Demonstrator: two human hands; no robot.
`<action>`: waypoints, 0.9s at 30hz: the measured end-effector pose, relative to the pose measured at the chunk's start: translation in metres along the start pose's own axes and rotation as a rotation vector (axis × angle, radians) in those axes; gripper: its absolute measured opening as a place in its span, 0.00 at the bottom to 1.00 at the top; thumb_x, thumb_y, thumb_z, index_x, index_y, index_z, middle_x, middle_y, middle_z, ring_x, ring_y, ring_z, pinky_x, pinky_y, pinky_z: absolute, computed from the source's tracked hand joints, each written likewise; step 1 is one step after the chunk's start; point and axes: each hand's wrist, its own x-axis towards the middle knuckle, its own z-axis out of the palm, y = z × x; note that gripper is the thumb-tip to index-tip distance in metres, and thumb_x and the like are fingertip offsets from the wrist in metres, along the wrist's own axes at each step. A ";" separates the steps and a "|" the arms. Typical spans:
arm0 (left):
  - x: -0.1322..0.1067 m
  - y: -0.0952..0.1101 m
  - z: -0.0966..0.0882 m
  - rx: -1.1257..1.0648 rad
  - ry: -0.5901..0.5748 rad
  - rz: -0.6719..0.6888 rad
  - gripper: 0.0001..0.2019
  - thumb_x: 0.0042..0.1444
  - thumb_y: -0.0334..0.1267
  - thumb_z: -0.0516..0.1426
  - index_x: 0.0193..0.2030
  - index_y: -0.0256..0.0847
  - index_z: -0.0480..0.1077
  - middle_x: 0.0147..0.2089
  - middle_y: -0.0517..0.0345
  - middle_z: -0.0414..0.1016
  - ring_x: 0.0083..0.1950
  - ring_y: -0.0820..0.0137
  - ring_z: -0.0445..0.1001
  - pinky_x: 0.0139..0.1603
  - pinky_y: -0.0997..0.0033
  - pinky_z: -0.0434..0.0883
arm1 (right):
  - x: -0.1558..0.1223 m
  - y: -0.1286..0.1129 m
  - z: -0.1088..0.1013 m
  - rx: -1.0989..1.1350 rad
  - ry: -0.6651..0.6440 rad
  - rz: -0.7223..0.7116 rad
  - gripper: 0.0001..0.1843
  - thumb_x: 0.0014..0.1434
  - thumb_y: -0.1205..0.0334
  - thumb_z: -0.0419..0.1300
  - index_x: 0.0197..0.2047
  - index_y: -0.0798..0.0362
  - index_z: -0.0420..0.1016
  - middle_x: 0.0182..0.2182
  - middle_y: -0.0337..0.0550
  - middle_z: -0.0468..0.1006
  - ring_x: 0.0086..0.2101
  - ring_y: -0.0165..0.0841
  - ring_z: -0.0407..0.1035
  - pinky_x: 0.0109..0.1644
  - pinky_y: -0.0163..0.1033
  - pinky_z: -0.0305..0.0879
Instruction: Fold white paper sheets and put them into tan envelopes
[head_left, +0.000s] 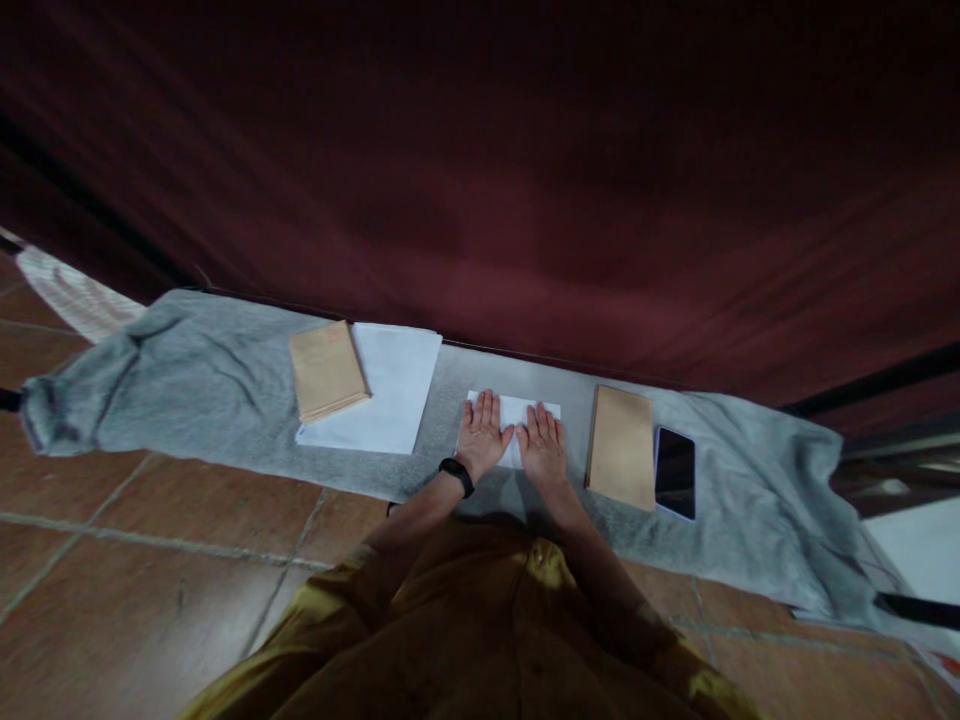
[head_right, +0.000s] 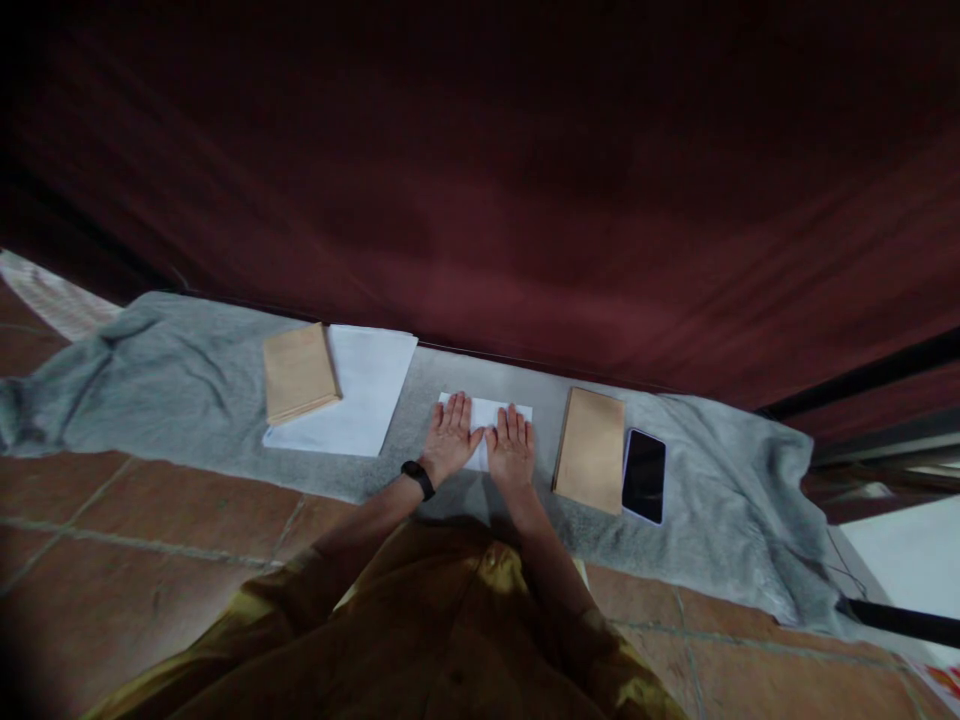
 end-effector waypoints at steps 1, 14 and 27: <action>0.000 -0.001 0.001 -0.011 0.007 -0.003 0.36 0.72 0.50 0.43 0.77 0.25 0.47 0.79 0.35 0.47 0.81 0.53 0.43 0.78 0.46 0.43 | 0.000 0.002 0.000 -0.009 0.013 0.007 0.28 0.76 0.56 0.45 0.72 0.61 0.62 0.70 0.62 0.62 0.69 0.46 0.57 0.71 0.58 0.51; -0.007 -0.025 -0.001 -0.036 0.065 -0.076 0.36 0.72 0.54 0.42 0.76 0.27 0.51 0.78 0.38 0.50 0.80 0.56 0.46 0.78 0.51 0.47 | -0.004 0.014 -0.002 -0.065 0.079 0.077 0.31 0.75 0.53 0.48 0.72 0.65 0.60 0.70 0.68 0.61 0.67 0.48 0.59 0.70 0.58 0.54; -0.020 0.000 -0.003 -0.070 0.142 0.025 0.31 0.74 0.47 0.41 0.76 0.29 0.51 0.78 0.40 0.53 0.80 0.57 0.47 0.78 0.49 0.49 | -0.004 0.011 -0.004 -0.063 0.052 0.098 0.33 0.74 0.53 0.48 0.73 0.68 0.59 0.71 0.69 0.58 0.69 0.50 0.56 0.71 0.58 0.52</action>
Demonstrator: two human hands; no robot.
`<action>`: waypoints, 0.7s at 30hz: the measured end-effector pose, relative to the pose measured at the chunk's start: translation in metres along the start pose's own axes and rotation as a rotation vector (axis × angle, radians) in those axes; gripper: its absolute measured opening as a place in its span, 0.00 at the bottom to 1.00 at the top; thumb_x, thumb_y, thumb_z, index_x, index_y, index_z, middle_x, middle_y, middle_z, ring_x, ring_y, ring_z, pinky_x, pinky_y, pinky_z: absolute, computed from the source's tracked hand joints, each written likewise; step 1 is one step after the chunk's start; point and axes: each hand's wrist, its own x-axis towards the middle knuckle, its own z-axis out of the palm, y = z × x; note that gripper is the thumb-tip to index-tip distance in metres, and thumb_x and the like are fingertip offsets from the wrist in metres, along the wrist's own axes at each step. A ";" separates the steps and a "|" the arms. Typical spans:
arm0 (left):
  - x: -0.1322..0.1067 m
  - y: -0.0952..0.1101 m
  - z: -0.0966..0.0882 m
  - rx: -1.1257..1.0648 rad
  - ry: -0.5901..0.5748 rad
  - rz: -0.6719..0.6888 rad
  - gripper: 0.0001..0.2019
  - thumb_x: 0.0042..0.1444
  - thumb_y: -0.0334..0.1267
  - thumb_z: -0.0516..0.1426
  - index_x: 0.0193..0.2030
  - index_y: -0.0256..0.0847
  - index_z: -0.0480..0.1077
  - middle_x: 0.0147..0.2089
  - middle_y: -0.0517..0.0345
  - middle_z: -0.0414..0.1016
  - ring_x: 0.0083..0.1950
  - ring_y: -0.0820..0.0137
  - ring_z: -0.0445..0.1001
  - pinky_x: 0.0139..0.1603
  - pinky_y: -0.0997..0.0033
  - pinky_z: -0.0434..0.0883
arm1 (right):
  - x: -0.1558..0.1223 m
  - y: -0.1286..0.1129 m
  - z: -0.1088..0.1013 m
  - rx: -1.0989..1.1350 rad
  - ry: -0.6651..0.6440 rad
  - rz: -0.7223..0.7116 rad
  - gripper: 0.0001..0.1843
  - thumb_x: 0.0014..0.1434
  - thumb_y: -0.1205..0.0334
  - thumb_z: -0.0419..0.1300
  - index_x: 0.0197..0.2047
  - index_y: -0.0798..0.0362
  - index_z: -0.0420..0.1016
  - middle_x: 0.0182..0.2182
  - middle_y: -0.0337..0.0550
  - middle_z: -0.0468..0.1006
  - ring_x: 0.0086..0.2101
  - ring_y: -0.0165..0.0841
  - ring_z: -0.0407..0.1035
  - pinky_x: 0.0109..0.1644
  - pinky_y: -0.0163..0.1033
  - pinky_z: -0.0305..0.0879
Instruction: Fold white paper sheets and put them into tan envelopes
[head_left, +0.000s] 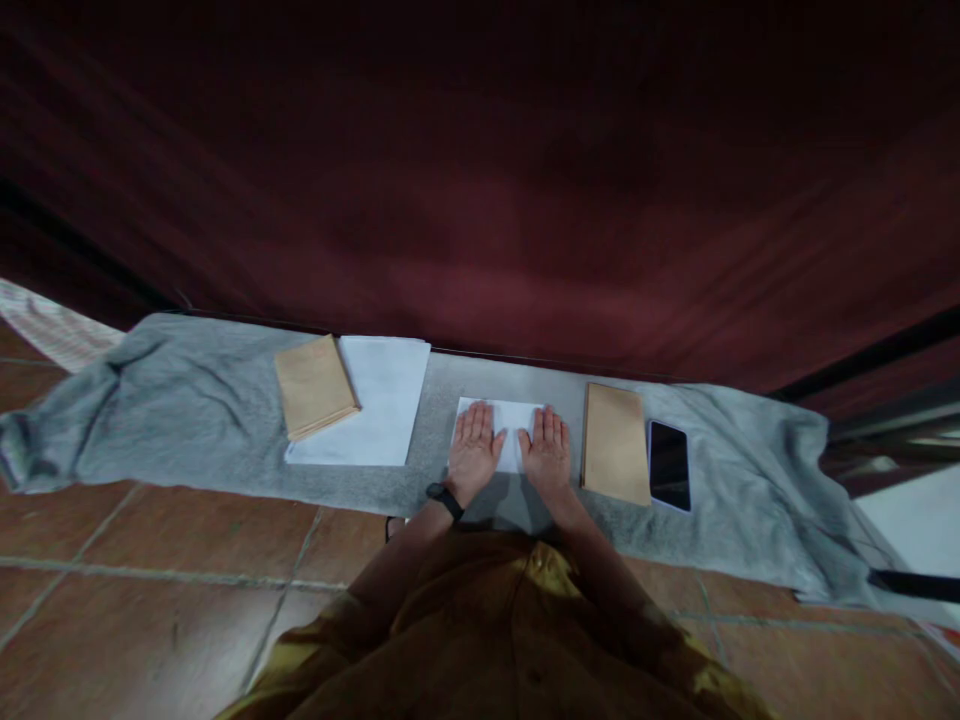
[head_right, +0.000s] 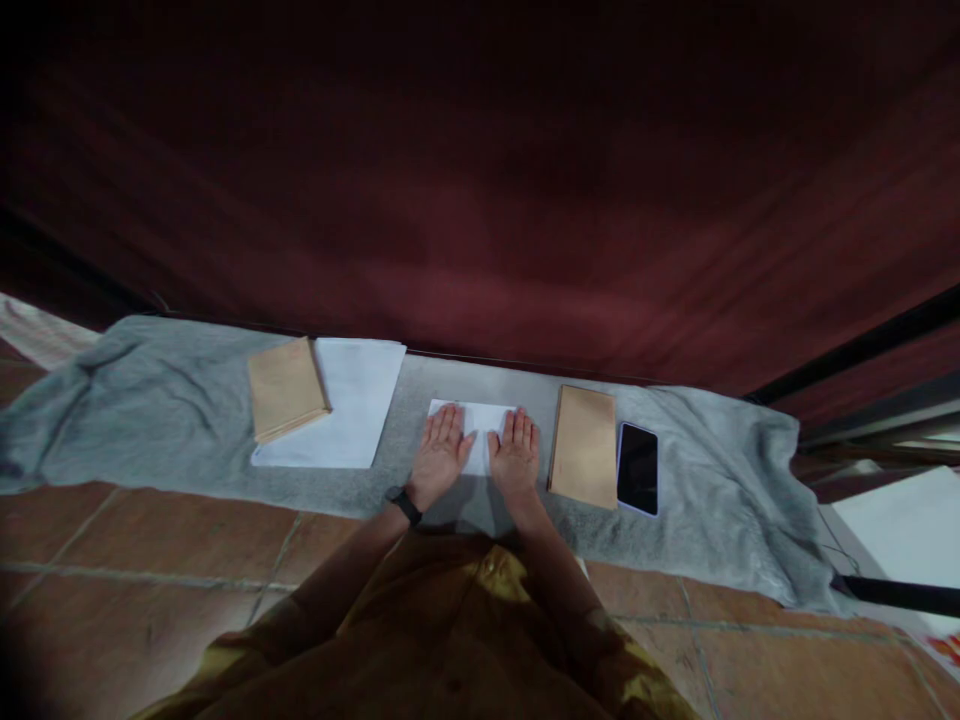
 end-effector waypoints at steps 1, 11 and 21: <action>-0.001 0.006 0.002 -0.011 -0.024 0.054 0.31 0.74 0.47 0.41 0.76 0.29 0.52 0.78 0.41 0.53 0.80 0.58 0.47 0.79 0.50 0.49 | 0.000 0.000 -0.001 0.002 -0.003 -0.001 0.33 0.74 0.53 0.48 0.72 0.68 0.59 0.71 0.69 0.58 0.69 0.50 0.56 0.71 0.58 0.52; 0.013 0.008 0.006 -0.030 -0.068 0.074 0.31 0.74 0.49 0.41 0.75 0.30 0.54 0.78 0.43 0.53 0.79 0.59 0.49 0.79 0.53 0.49 | 0.001 -0.001 -0.003 0.018 0.005 -0.008 0.33 0.74 0.54 0.48 0.73 0.68 0.58 0.70 0.71 0.59 0.68 0.52 0.57 0.69 0.60 0.54; 0.014 0.001 0.007 -0.012 -0.095 0.072 0.28 0.72 0.39 0.41 0.77 0.37 0.53 0.79 0.48 0.51 0.80 0.60 0.47 0.79 0.49 0.48 | 0.018 -0.022 0.004 0.095 -0.128 -0.048 0.28 0.75 0.56 0.45 0.72 0.59 0.63 0.72 0.57 0.61 0.70 0.46 0.54 0.73 0.57 0.48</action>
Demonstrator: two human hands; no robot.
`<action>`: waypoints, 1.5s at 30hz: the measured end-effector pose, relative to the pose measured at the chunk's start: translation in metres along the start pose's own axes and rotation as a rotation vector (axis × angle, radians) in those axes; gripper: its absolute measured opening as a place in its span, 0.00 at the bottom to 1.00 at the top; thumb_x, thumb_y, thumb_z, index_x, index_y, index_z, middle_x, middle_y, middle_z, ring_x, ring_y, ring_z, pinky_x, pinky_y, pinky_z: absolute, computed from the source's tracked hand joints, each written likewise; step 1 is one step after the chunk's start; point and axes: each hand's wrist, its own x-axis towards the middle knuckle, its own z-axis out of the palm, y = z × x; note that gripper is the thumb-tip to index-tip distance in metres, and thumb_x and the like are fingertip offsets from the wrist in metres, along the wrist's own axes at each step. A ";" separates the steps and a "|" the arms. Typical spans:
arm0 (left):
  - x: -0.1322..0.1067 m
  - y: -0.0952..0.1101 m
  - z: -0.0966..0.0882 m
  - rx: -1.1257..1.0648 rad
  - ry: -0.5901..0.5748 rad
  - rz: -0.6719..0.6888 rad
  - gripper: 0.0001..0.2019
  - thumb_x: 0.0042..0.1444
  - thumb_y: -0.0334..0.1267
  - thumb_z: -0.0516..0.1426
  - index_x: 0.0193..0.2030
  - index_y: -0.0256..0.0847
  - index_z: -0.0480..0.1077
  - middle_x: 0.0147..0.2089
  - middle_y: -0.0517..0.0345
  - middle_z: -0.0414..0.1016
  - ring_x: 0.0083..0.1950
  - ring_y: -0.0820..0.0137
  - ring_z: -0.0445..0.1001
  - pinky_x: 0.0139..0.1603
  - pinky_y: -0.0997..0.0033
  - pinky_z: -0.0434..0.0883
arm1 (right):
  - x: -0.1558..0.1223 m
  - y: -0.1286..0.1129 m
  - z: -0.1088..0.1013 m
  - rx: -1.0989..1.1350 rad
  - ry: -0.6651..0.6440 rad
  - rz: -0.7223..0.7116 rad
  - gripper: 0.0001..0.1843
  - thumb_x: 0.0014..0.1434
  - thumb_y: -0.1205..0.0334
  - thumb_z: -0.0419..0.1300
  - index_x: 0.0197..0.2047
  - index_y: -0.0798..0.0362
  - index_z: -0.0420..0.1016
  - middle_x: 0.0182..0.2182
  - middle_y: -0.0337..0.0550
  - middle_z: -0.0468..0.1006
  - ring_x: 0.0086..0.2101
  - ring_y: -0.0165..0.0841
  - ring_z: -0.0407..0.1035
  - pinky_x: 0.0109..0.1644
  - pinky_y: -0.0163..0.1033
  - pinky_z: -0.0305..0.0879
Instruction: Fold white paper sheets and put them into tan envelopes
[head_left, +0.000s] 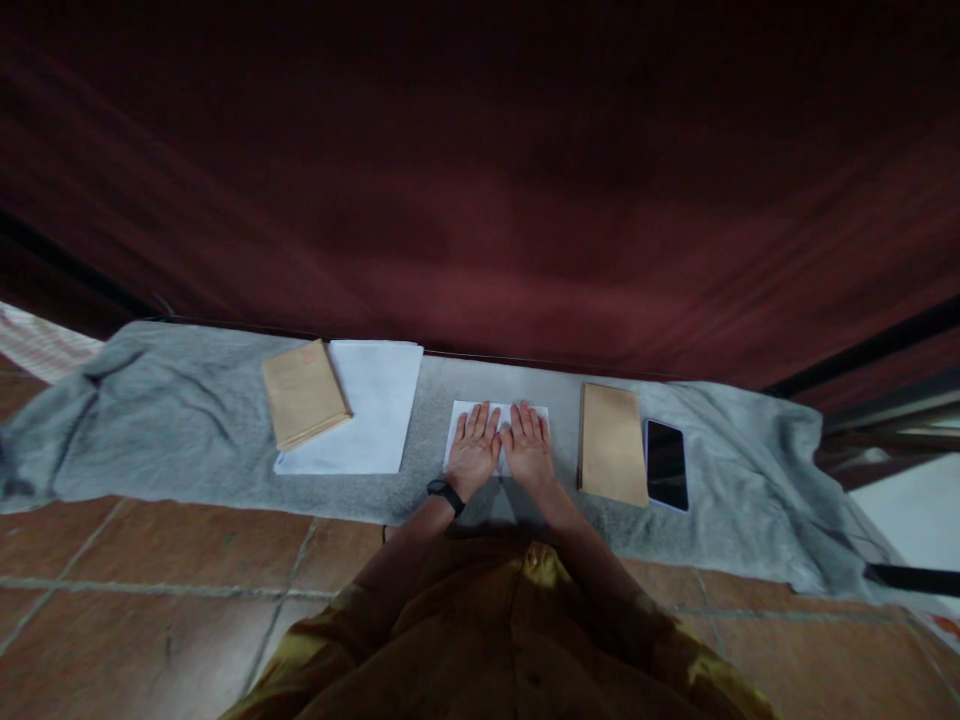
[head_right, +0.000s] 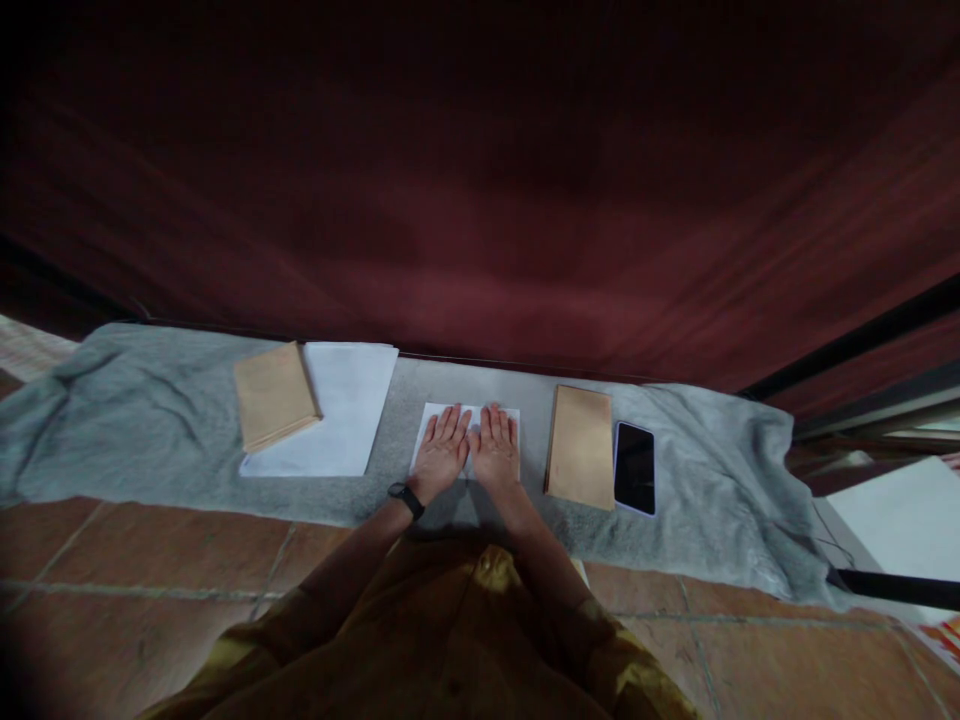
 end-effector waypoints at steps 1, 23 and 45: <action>0.000 0.000 0.000 -0.001 -0.006 0.002 0.28 0.72 0.38 0.41 0.77 0.38 0.53 0.79 0.48 0.51 0.80 0.60 0.47 0.79 0.49 0.48 | 0.003 -0.003 0.001 0.015 -0.029 -0.024 0.27 0.75 0.57 0.44 0.72 0.57 0.64 0.72 0.53 0.61 0.71 0.44 0.54 0.74 0.56 0.48; -0.011 -0.022 -0.004 0.041 0.084 -0.232 0.31 0.72 0.43 0.41 0.76 0.28 0.52 0.77 0.39 0.53 0.79 0.57 0.49 0.78 0.49 0.50 | -0.014 0.021 0.001 -0.046 0.202 0.020 0.33 0.75 0.52 0.47 0.73 0.67 0.58 0.69 0.69 0.63 0.68 0.50 0.59 0.69 0.59 0.56; -0.018 -0.043 -0.042 -1.045 0.144 -0.685 0.10 0.47 0.41 0.64 0.35 0.40 0.76 0.26 0.61 0.75 0.31 0.66 0.74 0.32 0.70 0.68 | -0.014 0.022 0.004 -0.084 0.176 0.055 0.33 0.74 0.52 0.47 0.71 0.70 0.61 0.69 0.70 0.62 0.67 0.52 0.60 0.70 0.59 0.55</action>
